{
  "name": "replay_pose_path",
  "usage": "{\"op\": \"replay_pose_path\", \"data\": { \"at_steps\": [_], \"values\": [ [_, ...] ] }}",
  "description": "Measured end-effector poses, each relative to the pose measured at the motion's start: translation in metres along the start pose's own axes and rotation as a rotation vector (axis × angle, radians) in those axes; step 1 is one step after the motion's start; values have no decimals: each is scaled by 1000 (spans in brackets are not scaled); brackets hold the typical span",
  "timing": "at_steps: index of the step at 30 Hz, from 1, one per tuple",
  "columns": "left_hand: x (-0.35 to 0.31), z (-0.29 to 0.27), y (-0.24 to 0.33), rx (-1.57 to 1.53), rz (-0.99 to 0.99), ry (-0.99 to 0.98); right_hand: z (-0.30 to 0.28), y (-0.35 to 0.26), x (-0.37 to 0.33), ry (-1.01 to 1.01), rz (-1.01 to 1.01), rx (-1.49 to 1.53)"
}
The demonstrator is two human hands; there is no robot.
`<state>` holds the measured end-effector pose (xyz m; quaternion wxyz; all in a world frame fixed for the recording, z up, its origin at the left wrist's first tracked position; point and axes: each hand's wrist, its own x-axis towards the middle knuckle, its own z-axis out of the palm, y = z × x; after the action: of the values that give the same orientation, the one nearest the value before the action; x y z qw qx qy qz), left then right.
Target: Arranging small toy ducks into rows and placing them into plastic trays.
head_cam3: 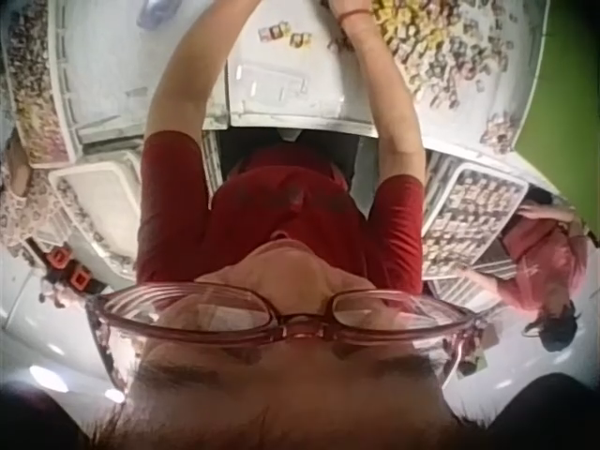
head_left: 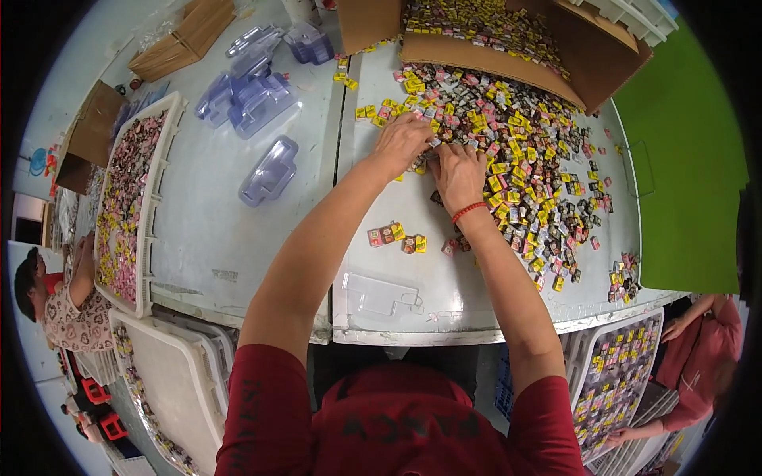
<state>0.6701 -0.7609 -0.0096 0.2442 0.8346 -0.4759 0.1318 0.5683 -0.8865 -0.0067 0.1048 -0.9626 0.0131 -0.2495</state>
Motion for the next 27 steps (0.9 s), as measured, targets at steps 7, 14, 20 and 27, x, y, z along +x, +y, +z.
{"op": "replay_pose_path", "data": {
  "at_steps": [7,14,20,27],
  "values": [
    [-6,-16,-2,-72,-154,109,15,-2,7,-11,-38,-87],
    [-65,-80,33,-818,-734,64,-45,-4,-13,101,-66,144],
    [-109,-93,75,-1284,-931,76,-63,-21,-62,-2,-68,195],
    [-115,-98,121,-1406,-891,254,-105,-63,-82,-316,475,1058]
  ]
}}
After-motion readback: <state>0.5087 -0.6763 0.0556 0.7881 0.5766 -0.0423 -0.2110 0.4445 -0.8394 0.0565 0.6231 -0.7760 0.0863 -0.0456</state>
